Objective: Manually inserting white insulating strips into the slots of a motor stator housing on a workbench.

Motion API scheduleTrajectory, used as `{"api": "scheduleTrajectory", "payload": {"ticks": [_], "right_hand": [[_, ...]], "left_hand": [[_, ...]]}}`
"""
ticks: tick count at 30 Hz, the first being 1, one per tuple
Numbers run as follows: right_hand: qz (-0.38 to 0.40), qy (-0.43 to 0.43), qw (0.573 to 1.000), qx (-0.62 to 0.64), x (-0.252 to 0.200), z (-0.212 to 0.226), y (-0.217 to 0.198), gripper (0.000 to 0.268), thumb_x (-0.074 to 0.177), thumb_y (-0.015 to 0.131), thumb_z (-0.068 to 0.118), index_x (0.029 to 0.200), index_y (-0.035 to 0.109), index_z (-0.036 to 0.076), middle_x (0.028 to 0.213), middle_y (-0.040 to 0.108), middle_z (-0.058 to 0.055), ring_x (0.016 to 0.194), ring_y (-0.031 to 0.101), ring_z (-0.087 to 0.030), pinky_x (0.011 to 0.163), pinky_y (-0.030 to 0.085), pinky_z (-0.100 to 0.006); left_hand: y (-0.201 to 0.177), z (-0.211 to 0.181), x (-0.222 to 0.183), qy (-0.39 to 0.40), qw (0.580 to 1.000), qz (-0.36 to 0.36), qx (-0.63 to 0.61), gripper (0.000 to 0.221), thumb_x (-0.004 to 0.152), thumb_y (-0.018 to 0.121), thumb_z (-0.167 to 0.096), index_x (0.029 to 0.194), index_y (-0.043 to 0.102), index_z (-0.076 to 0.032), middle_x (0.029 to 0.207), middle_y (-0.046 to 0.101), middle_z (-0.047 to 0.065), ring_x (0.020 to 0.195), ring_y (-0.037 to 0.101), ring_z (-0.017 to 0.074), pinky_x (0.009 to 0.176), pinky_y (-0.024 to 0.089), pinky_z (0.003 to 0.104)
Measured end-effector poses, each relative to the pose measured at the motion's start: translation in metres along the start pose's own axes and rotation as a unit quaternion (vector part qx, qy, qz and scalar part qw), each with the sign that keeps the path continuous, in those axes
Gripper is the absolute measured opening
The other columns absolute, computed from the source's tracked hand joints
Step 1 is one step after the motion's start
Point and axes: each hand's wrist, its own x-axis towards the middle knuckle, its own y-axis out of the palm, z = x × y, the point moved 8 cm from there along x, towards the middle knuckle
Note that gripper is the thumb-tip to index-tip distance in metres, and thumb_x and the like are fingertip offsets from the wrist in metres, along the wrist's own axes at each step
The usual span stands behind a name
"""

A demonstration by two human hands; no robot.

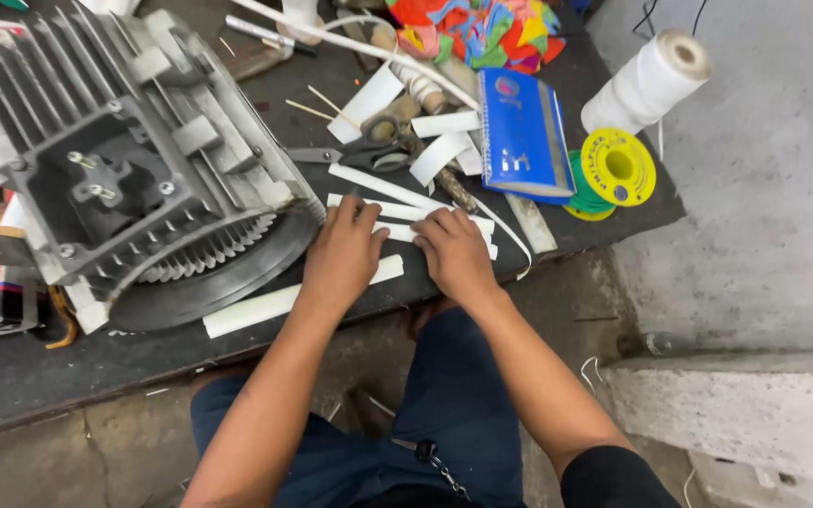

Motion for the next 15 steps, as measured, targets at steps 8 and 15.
{"api": "scheduleTrajectory", "payload": {"ticks": [8,15], "right_hand": [[-0.024,-0.03,0.997,0.073,0.009,-0.002,-0.003,0.007,0.092,0.065,0.012,0.099,0.063,0.011,0.088,0.06,-0.004,0.088,0.06,-0.028,0.076,0.047,-0.04],[-0.029,-0.085,0.983,0.161,0.02,0.008,-0.015,0.008,0.098,0.059,0.012,0.102,0.064,0.009,0.079,0.059,-0.007,0.075,0.061,-0.029,0.07,0.045,-0.038]], "left_hand": [[0.004,0.008,-0.005,0.057,0.994,-0.088,0.03,0.021,0.095,0.067,-0.019,0.112,0.068,-0.008,0.109,0.057,0.007,0.117,0.052,0.0311,0.08,0.056,0.044],[-0.008,0.021,-0.004,-0.005,0.988,-0.098,-0.115,0.015,0.102,0.06,-0.019,0.102,0.071,-0.009,0.086,0.059,0.005,0.1,0.058,0.0264,0.081,0.054,0.034]]}}
